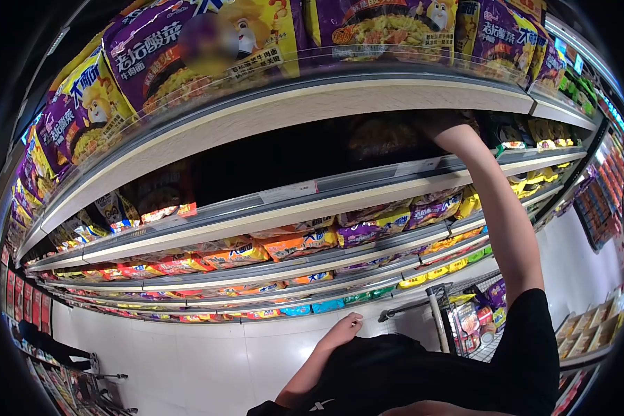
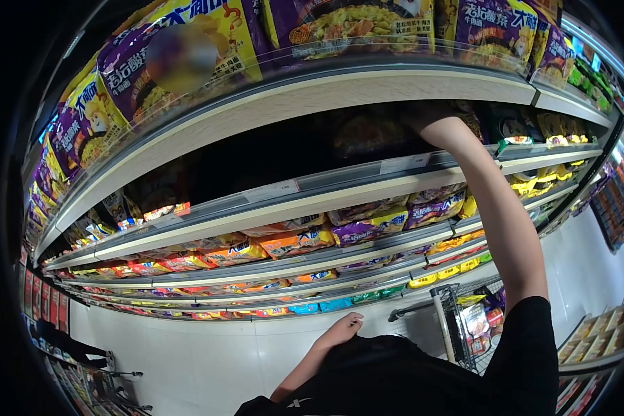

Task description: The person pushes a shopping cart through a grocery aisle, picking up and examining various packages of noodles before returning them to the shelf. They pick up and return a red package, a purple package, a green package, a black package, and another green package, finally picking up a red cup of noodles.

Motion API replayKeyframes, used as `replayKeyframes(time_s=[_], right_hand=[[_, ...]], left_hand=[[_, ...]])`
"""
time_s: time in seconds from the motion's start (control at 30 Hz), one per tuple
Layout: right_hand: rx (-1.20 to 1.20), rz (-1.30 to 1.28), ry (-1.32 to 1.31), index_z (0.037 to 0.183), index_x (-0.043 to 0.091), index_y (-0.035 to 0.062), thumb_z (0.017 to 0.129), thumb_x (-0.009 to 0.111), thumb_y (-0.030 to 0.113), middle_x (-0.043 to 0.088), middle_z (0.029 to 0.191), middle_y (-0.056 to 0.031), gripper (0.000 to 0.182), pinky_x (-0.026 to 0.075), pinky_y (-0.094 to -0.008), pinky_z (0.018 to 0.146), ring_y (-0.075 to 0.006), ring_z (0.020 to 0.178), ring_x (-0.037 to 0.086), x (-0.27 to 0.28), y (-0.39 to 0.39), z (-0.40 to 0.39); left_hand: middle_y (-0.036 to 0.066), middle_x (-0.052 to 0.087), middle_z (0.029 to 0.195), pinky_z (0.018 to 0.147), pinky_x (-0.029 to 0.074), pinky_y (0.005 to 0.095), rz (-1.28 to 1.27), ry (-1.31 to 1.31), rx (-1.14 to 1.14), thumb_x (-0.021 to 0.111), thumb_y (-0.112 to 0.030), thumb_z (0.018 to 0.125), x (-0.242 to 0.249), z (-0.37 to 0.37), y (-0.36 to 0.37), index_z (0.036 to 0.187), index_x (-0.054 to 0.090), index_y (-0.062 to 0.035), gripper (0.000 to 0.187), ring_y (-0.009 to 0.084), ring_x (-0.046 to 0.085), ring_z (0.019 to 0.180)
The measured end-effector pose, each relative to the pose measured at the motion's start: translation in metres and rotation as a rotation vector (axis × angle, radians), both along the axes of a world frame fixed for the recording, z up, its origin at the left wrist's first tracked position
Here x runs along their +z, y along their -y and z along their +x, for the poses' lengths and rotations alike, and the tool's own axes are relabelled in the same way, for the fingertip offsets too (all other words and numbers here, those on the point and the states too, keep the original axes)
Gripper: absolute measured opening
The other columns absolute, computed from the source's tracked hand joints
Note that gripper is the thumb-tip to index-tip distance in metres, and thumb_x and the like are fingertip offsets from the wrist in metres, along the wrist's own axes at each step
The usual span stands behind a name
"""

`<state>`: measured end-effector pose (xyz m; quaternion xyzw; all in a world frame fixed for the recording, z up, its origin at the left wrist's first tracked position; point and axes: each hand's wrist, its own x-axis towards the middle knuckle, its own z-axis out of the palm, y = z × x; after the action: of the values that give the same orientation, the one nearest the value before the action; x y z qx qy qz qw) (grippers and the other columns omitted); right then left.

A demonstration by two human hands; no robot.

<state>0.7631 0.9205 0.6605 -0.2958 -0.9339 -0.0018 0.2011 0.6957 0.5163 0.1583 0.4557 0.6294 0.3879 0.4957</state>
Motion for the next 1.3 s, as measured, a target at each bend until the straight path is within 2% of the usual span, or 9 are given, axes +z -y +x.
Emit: replayKeyframes(time_s=[0.07, 0.13, 0.27, 0.3, 0.5, 0.7, 0.9, 1.03, 1.3], right_hand=[[-0.023, 0.028, -0.081, 0.151, 0.059, 0.0072, 0.106, 0.064, 0.026, 0.062, 0.15, -0.0221, 0.049, 0.041, -0.0442, 0.119, -0.038, 0.138, 0.057, 0.009, 0.015, 0.004], [-0.02, -0.498, -0.578, 0.148, 0.06, 0.0047, 0.104, 0.066, 0.014, 0.064, 0.143, -0.02, 0.045, 0.042, -0.0392, 0.117, -0.0292, 0.132, 0.058, 0.015, 0.034, 0.004], [-0.038, -0.745, -0.879, 0.143, 0.063, 0.0067, 0.103, 0.059, -0.002, 0.064, 0.134, -0.0096, 0.041, 0.05, -0.0333, 0.106, -0.0195, 0.116, 0.061, -0.01, 0.031, 0.017], [-0.026, -1.114, -1.157, 0.138, 0.065, 0.0022, 0.103, 0.059, 0.0, 0.067, 0.129, -0.0097, 0.035, 0.058, -0.0331, 0.095, -0.0177, 0.11, 0.066, 0.004, 0.044, 0.018], [0.399, -1.326, -1.457, 0.115, 0.069, 0.0002, 0.108, 0.061, 0.016, 0.075, 0.112, -0.0099, 0.02, 0.062, -0.0383, 0.089, -0.0188, 0.1, 0.073, -0.038, 0.033, 0.11], [0.099, -1.102, -1.772, 0.112, 0.067, 0.0031, 0.107, 0.061, 0.017, 0.073, 0.104, -0.0037, 0.016, 0.056, -0.031, 0.092, -0.013, 0.096, 0.071, -0.095, 0.13, 0.199], [-0.091, -0.92, -1.813, 0.107, 0.062, 0.0061, 0.109, 0.06, 0.018, 0.072, 0.104, -0.0037, 0.012, 0.057, -0.0291, 0.086, -0.0101, 0.095, 0.07, -0.194, 0.206, 0.287], [-0.253, -0.848, -2.011, 0.108, 0.059, 0.0062, 0.111, 0.057, 0.017, 0.07, 0.107, -0.0042, 0.012, 0.057, -0.0288, 0.087, -0.0099, 0.095, 0.069, -0.232, 0.247, 0.317], [-0.411, -0.609, -1.965, 0.106, 0.058, 0.0056, 0.11, 0.061, 0.012, 0.068, 0.114, -0.0056, 0.008, 0.053, -0.0271, 0.092, -0.0079, 0.1, 0.063, -0.27, 0.289, 0.348]], left_hand=[[0.019, 0.073, 0.12, 0.097, 0.056, 0.0373, 0.049, 0.029, -0.035, 0.064, -0.024, 0.108, -0.011, 0.0, 0.0, 0.137, 0.063, -0.001, 0.037, 0.029, 0.072, 0.112], [0.019, 0.072, 0.125, 0.099, 0.055, 0.0375, 0.037, 0.027, -0.075, 0.064, -0.024, 0.109, -0.006, -0.001, -0.003, 0.138, 0.063, -0.0006, 0.037, 0.0286, 0.07, 0.115], [0.019, 0.07, 0.129, 0.102, 0.054, 0.038, 0.053, 0.027, -0.142, 0.063, -0.025, 0.11, 0.024, 0.0, -0.021, 0.139, 0.062, -0.0001, 0.038, 0.0272, 0.069, 0.119], [0.019, 0.07, 0.129, 0.102, 0.054, 0.038, 0.046, 0.022, -0.17, 0.063, -0.025, 0.11, 0.036, 0.0, -0.026, 0.139, 0.062, -0.0001, 0.038, 0.0272, 0.069, 0.119], [0.021, 0.072, 0.124, 0.1, 0.055, 0.0396, 0.112, -0.083, -0.292, 0.064, -0.024, 0.109, 0.074, 0.0, -0.072, 0.137, 0.062, -0.0019, 0.036, 0.0305, 0.07, 0.117], [0.015, 0.071, 0.128, 0.108, 0.051, 0.0378, 0.222, 0.08, -0.425, 0.053, -0.026, 0.116, 0.183, 0.04, -0.126, 0.133, 0.063, 0.0015, 0.034, 0.0228, 0.069, 0.121], [0.028, 0.06, 0.149, 0.112, 0.051, 0.0484, 0.107, 0.827, -0.443, 0.014, -0.064, 0.114, 0.293, 0.101, -0.163, 0.158, 0.039, 0.0056, 0.086, 0.0408, 0.061, 0.138], [0.018, 0.07, 0.135, 0.105, 0.059, 0.0417, 0.057, 0.621, -0.465, 0.047, -0.033, 0.117, 0.289, 0.146, -0.179, 0.153, 0.048, 0.0056, 0.052, 0.026, 0.071, 0.122], [0.015, 0.074, 0.128, 0.093, 0.065, 0.0336, 0.054, 0.558, -0.374, 0.062, -0.014, 0.111, 0.273, 0.186, -0.175, 0.147, 0.054, 0.0072, 0.043, 0.0186, 0.075, 0.11]])
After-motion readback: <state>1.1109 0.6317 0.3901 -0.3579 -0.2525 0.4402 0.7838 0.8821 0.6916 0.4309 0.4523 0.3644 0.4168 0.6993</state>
